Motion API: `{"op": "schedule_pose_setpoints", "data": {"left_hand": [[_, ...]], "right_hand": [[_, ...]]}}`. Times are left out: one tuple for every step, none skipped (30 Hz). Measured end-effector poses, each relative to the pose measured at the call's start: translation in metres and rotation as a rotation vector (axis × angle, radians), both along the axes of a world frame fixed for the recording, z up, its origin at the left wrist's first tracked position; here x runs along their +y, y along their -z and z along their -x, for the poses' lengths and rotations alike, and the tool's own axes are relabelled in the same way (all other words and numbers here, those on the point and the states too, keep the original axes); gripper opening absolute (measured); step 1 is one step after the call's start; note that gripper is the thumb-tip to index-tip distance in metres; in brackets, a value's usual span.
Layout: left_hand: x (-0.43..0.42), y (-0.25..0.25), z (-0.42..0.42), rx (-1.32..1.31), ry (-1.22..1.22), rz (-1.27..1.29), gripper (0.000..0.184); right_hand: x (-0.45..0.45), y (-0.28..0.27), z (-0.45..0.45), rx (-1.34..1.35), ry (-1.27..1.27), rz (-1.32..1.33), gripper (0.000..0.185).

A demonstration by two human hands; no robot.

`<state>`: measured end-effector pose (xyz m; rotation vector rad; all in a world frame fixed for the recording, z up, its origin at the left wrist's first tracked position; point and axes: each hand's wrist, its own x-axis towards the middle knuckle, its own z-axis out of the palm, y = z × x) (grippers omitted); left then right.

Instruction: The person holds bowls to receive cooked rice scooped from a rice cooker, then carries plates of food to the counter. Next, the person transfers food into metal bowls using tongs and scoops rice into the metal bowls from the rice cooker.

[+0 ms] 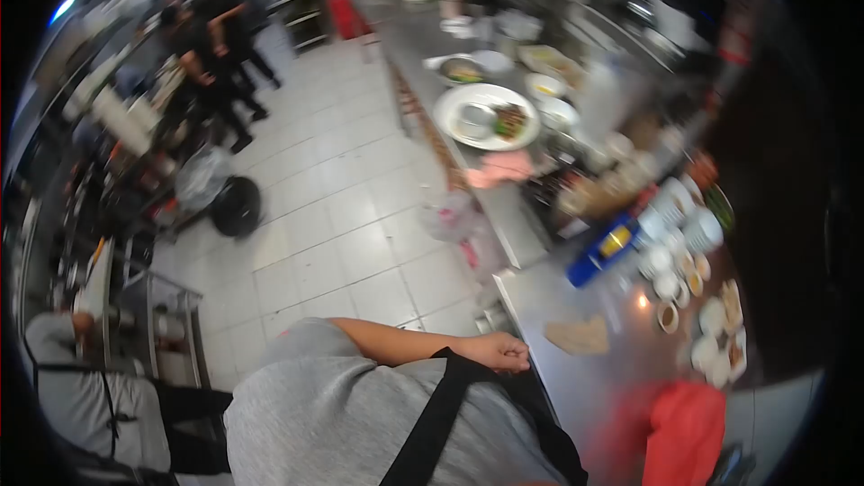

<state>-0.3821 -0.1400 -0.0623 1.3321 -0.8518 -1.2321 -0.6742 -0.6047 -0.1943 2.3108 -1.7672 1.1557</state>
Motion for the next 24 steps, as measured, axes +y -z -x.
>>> {"op": "schedule_pose_setpoints", "data": {"left_hand": [[0.033,-0.009,-0.012,-0.068,-0.055,0.016,0.012],[0.066,-0.017,-0.026,-0.152,-0.051,-0.029,0.027],[0.100,-0.018,-0.035,-0.172,-0.139,0.027,0.034],[0.136,-0.019,-0.044,-0.200,-0.225,0.080,0.041],[0.169,-0.017,-0.052,-0.226,-0.308,0.132,0.049],[0.203,-0.012,-0.064,-0.267,-0.359,0.089,0.055],[0.239,-0.010,-0.077,-0.310,-0.407,0.047,0.061],[0.275,-0.012,-0.090,-0.321,-0.462,-0.011,0.056],[0.306,-0.013,-0.100,-0.366,-0.509,-0.039,0.054],[0.335,-0.014,-0.109,-0.415,-0.549,-0.069,0.052],[0.368,-0.017,-0.124,-0.467,-0.580,-0.102,0.051],[0.396,-0.038,-0.132,-0.378,-0.631,-0.161,0.045],[0.425,-0.039,-0.144,-0.476,-0.708,-0.179,0.046],[0.455,-0.033,-0.154,-0.577,-0.792,-0.199,0.046],[0.486,-0.030,-0.166,-0.679,-0.879,-0.223,0.046],[0.519,-0.034,-0.178,-0.686,-0.969,-0.267,0.044],[0.555,-0.039,-0.188,-0.722,-1.075,-0.332,0.044],[0.591,-0.044,-0.197,-0.751,-1.173,-0.395,0.044],[0.627,-0.049,-0.204,-0.782,-1.264,-0.462,0.044],[0.663,-0.054,-0.210,-0.784,-1.379,-0.512,0.044],[0.698,-0.058,-0.214,-0.783,-1.492,-0.557,0.043],[0.734,-0.058,-0.218,-0.783,-1.575,-0.633,0.043],[0.767,-0.054,-0.221,-0.777,-1.661,-0.705,0.042],[0.797,-0.046,-0.220,-0.733,-1.772,-0.779,0.040]], "right_hand": [[0.021,0.008,-0.040,0.005,-0.085,-0.030,0.038],[0.047,0.016,-0.079,0.024,-0.179,-0.075,0.038],[0.073,0.026,-0.120,0.038,-0.283,-0.120,0.038],[0.111,0.036,-0.162,0.065,-0.381,-0.185,0.038],[0.147,0.047,-0.202,0.098,-0.488,-0.254,0.038],[0.184,0.057,-0.243,0.139,-0.592,-0.325,0.038],[0.223,0.067,-0.281,0.186,-0.694,-0.397,0.038],[0.263,0.076,-0.318,0.244,-0.794,-0.468,0.038],[0.302,0.082,-0.352,0.303,-0.891,-0.541,0.038],[0.340,0.089,-0.385,0.365,-0.981,-0.610,0.038],[0.376,0.094,-0.416,0.434,-1.056,-0.671,0.038],[0.410,0.099,-0.445,0.511,-1.124,-0.729,0.038],[0.439,0.105,-0.472,0.585,-1.184,-0.776,0.038],[0.470,0.110,-0.502,0.664,-1.241,-0.812,0.038],[0.496,0.119,-0.531,0.742,-1.289,-0.840,0.038],[0.521,0.127,-0.558,0.819,-1.327,-0.860,0.039],[0.541,0.135,-0.587,0.896,-1.355,-0.873,0.039],[0.560,0.145,-0.615,0.968,-1.368,-0.885,0.039],[0.579,0.156,-0.643,1.038,-1.375,-0.887,0.039],[0.594,0.166,-0.672,1.104,-1.375,-0.894,0.040],[0.610,0.176,-0.702,1.170,-1.369,-0.889,0.040],[0.624,0.186,-0.735,1.224,-1.360,-0.878,0.040],[0.639,0.195,-0.770,1.282,-1.357,-0.861,0.040],[0.653,0.202,-0.808,1.331,-1.352,-0.837,0.041]]}}
